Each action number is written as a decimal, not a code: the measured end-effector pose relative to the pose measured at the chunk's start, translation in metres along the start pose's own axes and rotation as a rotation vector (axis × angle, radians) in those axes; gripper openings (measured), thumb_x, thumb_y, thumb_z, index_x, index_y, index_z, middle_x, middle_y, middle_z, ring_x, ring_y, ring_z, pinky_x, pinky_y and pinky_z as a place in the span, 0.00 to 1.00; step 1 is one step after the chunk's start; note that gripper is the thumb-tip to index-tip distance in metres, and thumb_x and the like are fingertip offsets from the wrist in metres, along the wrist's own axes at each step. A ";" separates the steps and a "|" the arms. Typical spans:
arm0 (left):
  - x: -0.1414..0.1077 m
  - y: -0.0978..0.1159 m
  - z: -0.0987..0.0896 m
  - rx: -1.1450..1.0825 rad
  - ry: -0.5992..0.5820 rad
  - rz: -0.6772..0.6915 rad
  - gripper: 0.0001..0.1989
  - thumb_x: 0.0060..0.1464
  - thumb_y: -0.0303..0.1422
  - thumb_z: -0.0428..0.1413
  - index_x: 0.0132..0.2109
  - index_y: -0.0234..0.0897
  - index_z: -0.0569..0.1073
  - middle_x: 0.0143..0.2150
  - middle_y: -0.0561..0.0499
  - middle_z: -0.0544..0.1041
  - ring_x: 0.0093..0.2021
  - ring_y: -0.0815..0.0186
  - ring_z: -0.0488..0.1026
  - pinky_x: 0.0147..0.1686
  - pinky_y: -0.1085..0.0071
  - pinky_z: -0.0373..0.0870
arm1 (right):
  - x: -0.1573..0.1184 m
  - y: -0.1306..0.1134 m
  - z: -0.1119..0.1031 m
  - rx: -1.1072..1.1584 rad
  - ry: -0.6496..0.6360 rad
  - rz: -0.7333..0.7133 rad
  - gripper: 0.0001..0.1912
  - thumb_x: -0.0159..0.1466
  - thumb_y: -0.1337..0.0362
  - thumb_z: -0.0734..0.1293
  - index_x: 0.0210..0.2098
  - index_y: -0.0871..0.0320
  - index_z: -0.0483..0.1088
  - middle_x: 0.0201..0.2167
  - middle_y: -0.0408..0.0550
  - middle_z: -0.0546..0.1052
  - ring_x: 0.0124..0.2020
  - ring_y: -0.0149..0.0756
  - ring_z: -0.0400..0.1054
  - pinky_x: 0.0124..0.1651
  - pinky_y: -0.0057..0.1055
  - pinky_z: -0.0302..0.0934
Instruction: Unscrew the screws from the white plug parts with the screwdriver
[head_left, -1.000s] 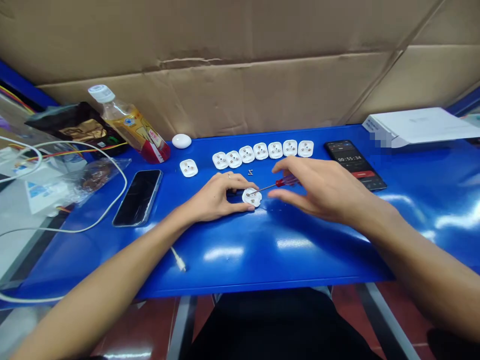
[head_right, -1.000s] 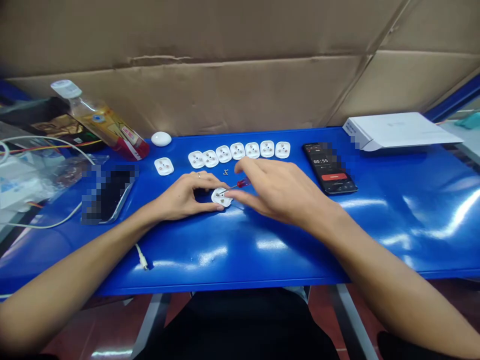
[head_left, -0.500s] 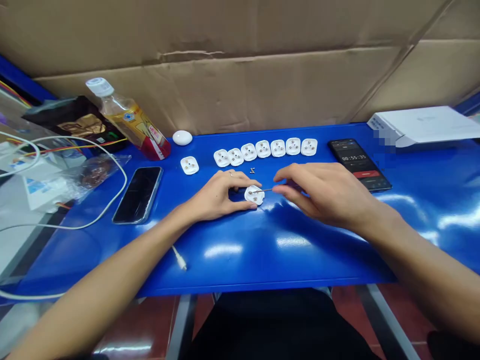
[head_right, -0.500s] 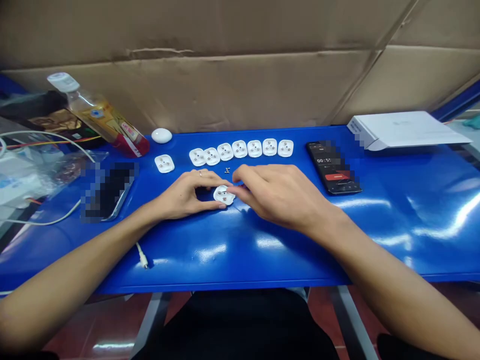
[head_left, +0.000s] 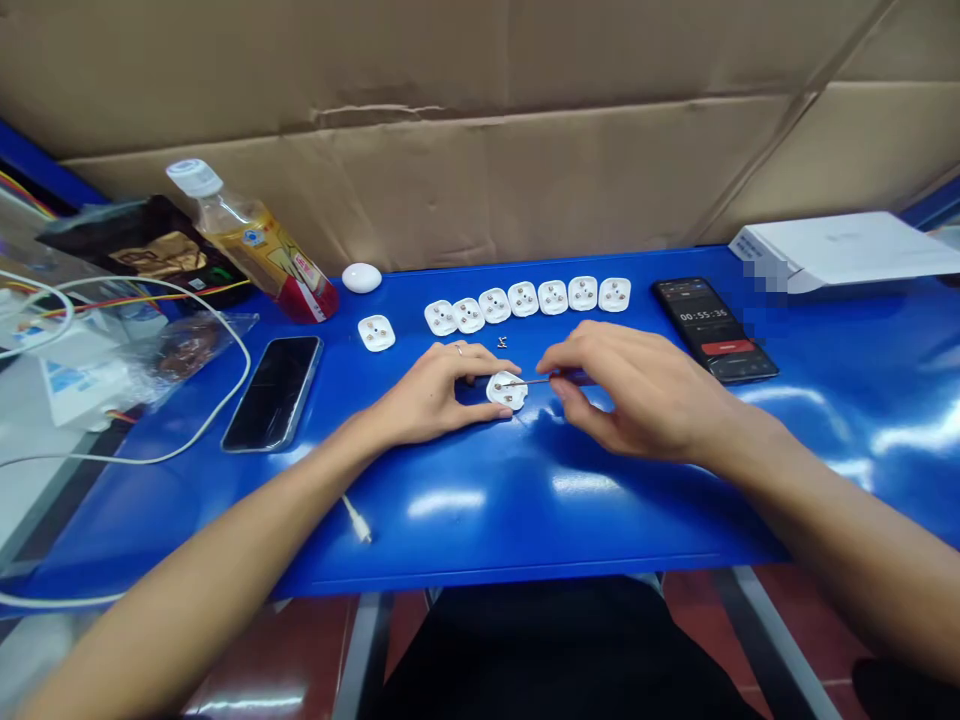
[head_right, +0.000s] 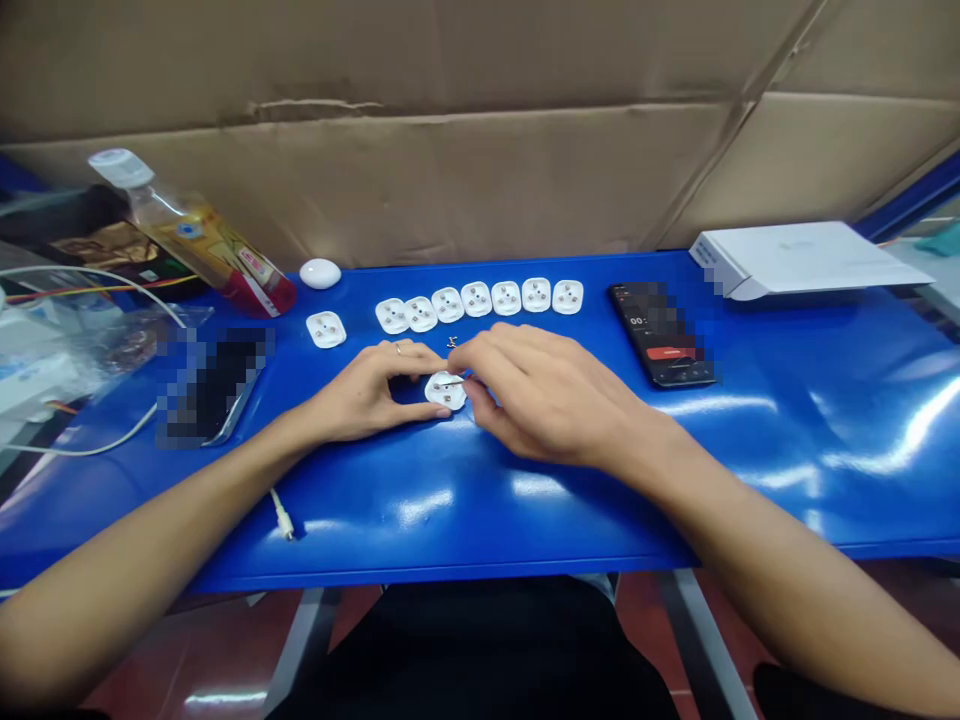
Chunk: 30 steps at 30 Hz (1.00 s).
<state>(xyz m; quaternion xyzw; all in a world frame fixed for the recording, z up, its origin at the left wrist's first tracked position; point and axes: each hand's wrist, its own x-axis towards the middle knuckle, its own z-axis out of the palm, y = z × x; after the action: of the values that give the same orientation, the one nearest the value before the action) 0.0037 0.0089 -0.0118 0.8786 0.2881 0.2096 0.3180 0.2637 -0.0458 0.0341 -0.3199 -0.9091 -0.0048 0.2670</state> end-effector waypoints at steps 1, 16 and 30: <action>0.000 0.000 0.000 0.000 0.006 0.002 0.22 0.60 0.45 0.67 0.58 0.43 0.81 0.53 0.48 0.83 0.51 0.58 0.79 0.52 0.63 0.72 | 0.000 0.000 0.000 0.025 -0.002 -0.028 0.10 0.72 0.69 0.60 0.48 0.61 0.72 0.41 0.57 0.81 0.41 0.46 0.76 0.43 0.41 0.69; 0.000 -0.002 0.002 0.011 0.014 0.018 0.22 0.60 0.43 0.67 0.59 0.42 0.80 0.53 0.48 0.83 0.51 0.59 0.79 0.51 0.64 0.71 | 0.001 -0.002 0.001 -0.045 0.045 -0.058 0.11 0.72 0.66 0.63 0.52 0.62 0.70 0.40 0.56 0.81 0.38 0.46 0.76 0.41 0.41 0.70; -0.001 -0.002 0.002 0.016 0.021 0.011 0.23 0.60 0.45 0.67 0.59 0.42 0.80 0.53 0.47 0.83 0.51 0.59 0.79 0.51 0.64 0.72 | -0.001 0.000 0.004 -0.112 0.075 0.037 0.08 0.73 0.63 0.65 0.48 0.60 0.71 0.32 0.50 0.80 0.31 0.42 0.76 0.36 0.38 0.68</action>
<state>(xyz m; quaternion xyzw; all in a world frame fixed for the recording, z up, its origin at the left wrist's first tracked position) 0.0039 0.0087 -0.0145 0.8804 0.2883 0.2180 0.3070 0.2625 -0.0463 0.0301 -0.3505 -0.8908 -0.0626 0.2825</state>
